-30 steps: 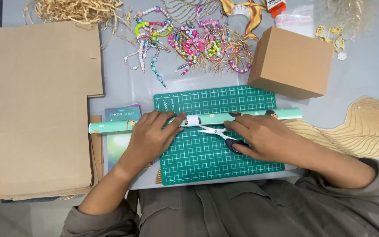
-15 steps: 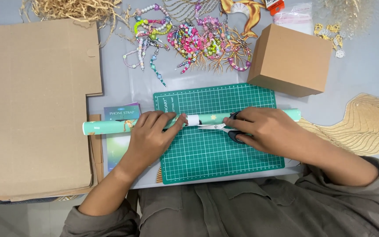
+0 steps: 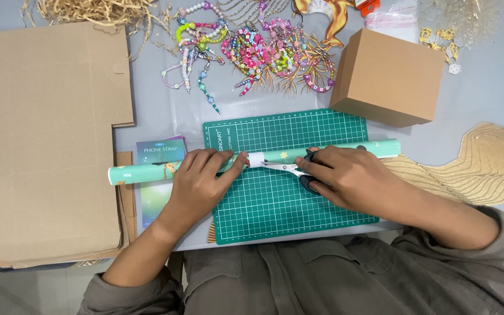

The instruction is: Assembling a small cardboard box, filling it with decorative straw, placing a gift item inside, and wrapping it with patterned paper.

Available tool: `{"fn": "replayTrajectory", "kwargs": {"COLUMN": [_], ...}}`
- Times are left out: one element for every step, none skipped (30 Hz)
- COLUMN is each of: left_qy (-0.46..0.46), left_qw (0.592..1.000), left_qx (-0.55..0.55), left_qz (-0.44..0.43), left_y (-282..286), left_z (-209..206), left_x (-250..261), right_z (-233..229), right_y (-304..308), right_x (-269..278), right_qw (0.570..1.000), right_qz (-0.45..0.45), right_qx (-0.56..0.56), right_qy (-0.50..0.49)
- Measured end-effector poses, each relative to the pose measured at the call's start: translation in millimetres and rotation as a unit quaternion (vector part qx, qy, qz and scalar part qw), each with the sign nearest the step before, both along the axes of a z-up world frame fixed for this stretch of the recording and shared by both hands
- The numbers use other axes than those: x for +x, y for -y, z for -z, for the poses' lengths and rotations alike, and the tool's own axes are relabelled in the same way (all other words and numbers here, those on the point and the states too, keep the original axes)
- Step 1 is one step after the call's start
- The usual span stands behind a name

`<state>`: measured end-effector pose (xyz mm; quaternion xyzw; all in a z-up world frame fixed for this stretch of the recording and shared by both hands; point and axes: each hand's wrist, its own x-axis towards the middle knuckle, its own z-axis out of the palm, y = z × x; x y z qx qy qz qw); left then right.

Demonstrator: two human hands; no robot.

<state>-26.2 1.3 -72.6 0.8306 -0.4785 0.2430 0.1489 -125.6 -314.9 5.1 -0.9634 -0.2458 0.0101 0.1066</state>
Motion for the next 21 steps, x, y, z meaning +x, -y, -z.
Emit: {"fn": "replayTrajectory", "kwargs": {"left_qy": [0.000, 0.000, 0.000, 0.003, 0.006, 0.006, 0.007, 0.010, 0.010, 0.002, -0.007, -0.008, -0.011, -0.013, -0.012, -0.039, -0.067, -0.066, -0.053, -0.040, -0.040], "left_qw": [1.000, 1.000, 1.000, 1.000, 1.000, 1.000, 1.000, 1.000, 1.000, 0.999, 0.999, 0.999, 0.998, 0.998, 0.998, 0.998, 0.997, 0.996, 0.998, 0.998, 0.998], "left_qx": [0.002, 0.005, 0.005, 0.005, 0.004, 0.005, 0.001, -0.004, -0.003, -0.010, -0.017, -0.017, -0.023, -0.029, -0.027, -0.026, -0.024, -0.026, 0.005, 0.035, 0.032], "left_qz": [0.003, 0.007, 0.008, 0.013, 0.019, 0.020, 0.021, 0.022, 0.022, 0.031, 0.040, 0.041, 0.049, 0.057, 0.057, 0.050, 0.043, 0.045, 0.038, 0.034, 0.039], "left_y": [0, 0, 0, 0, -1, 0, 0, 1, 1, 1, 2, 5, 9, 12, 8, 5, 2, 2, 1, 2, 5], "left_z": [-1, -1, -1, -1, -1, 0, 0, 1, 1, 1, 1, 4, 7, 9, 12, 14, 16, 8, -1, -8, -11], "left_x": [0, -1, 0, 0, 0, 0, 1, 1, 1, 1, 0, -2, -5, -7, -4, 1, 5, 6, 7, 8, 6], "right_z": [-2, -3, -5, -6, -7, -6, -4, -2, -1, 1, 2, 9, 16, 23, 11, -2, -15, -29, -44, -59, -65], "right_y": [-1, -2, -3, -4, -5, -4, -4, -3, -4, -4, -4, -5, -7, -9, -2, 6, 13, 28, 44, 59, 77], "right_x": [0, 1, 2, 3, 4, 4, 4, 5, 6, 8, 10, 9, 7, 7, 7, 7, 6, 9, 12, 12, 20], "right_qw": [1.000, 1.000, 1.000, 1.000, 1.000, 1.000, 1.000, 1.000, 1.000, 0.999, 0.999, 0.999, 0.998, 0.996, 0.996, 0.995, 0.991, 0.991, 0.983, 0.972, 0.973], "right_qz": [-0.005, -0.009, -0.008, -0.012, -0.016, -0.015, -0.018, -0.021, -0.021, -0.026, -0.032, -0.032, -0.043, -0.054, -0.054, -0.024, 0.005, 0.007, 0.043, 0.082, 0.087], "right_qx": [-0.002, -0.003, -0.003, -0.005, -0.007, -0.007, -0.004, -0.002, -0.002, 0.013, 0.028, 0.029, 0.037, 0.046, 0.047, 0.071, 0.096, 0.094, 0.136, 0.177, 0.175], "right_qy": [-0.001, -0.001, -0.001, -0.002, -0.004, -0.004, -0.011, -0.017, -0.016, -0.024, -0.032, -0.032, -0.040, -0.048, -0.047, -0.072, -0.096, -0.095, -0.111, -0.128, -0.127]}}
